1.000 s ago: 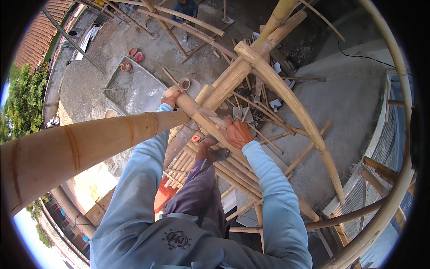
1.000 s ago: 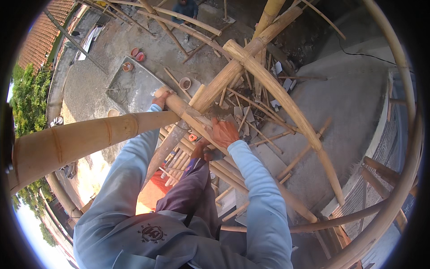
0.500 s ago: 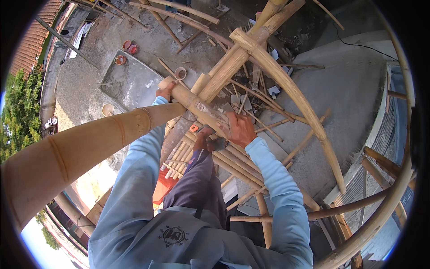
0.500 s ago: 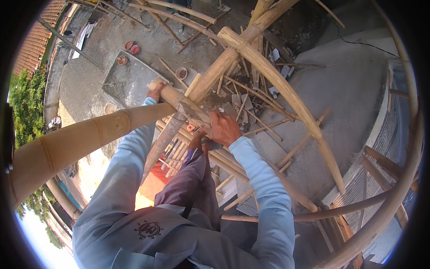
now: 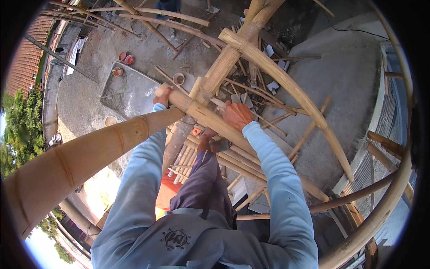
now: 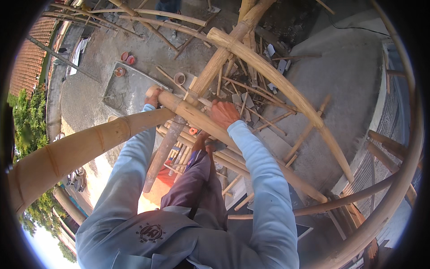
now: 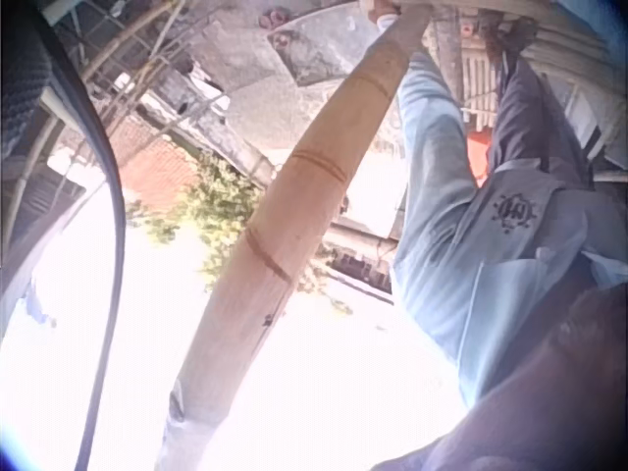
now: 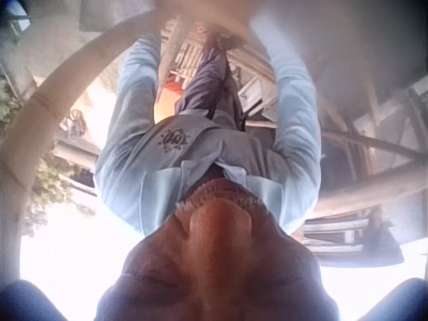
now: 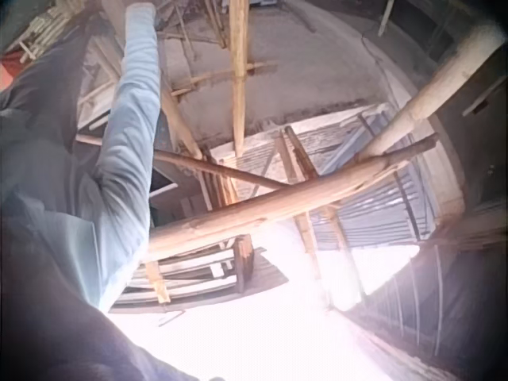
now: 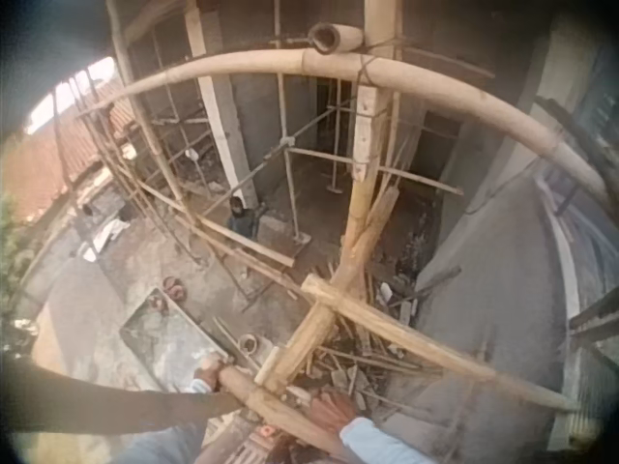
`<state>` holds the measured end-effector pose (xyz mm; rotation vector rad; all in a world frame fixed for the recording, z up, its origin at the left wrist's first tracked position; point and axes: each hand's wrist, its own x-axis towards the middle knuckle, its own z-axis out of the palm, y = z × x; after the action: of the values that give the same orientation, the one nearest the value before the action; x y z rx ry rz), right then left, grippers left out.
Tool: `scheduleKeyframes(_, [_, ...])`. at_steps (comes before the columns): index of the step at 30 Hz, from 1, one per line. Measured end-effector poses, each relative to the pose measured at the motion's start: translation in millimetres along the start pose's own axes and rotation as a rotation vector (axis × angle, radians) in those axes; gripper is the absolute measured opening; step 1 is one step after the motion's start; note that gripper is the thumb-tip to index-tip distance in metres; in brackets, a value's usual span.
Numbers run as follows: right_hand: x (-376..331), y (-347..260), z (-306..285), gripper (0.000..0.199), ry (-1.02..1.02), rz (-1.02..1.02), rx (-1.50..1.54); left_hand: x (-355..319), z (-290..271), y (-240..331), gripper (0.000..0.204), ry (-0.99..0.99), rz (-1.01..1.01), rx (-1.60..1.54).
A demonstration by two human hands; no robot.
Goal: The person uses a metal hook tool to pry apart and reposition bamboo poles within a curved scaffolding structure. They repeatedly lift, align, and secure the poles by hand, working on the upper section of the assembly.
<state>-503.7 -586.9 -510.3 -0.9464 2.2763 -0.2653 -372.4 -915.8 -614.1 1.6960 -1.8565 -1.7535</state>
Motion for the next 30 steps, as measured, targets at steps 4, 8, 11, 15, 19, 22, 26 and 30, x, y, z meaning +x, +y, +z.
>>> scheduleKeyframes(4, [-33, -10, -3, 0.046, 0.478, -0.532, 0.202, -7, 3, 7, 0.076, -0.060, -0.062, -0.005])
scheduleKeyframes(8, [-5, 6, 26, 0.043, 0.072, -0.048, 0.018, -22, 3, 20, 0.074, -0.038, -0.132, -0.082])
scheduleKeyframes(11, [-20, -10, -6, 0.044, 0.231, -0.234, 0.074, -7, -2, 5, 0.074, -0.012, 0.042, -0.086])
scheduleKeyframes(15, [-26, -14, 14, 0.053, 0.045, -0.088, 0.079, 9, 10, 11, 0.081, 0.010, -0.111, 0.021])
scheduleKeyframes(19, [-53, -8, 27, 0.056, 0.069, 0.158, 0.312, 43, 1, -18, 0.075, -0.236, -0.189, -0.366])
scheduleKeyframes(22, [-142, -12, 34, 0.052, 0.278, 0.488, 0.674, 24, 49, -22, 0.068, -0.077, -0.215, -0.185])
scheduleKeyframes(26, [-222, 13, 112, 0.057, 0.553, 0.882, 0.850, 15, 60, -8, 0.060, -0.057, -0.184, -0.077])
scheduleKeyframes(30, [-263, 47, 167, 0.057, 0.739, 1.139, 0.907, 21, 50, -2, 0.052, -0.027, -0.162, -0.044])
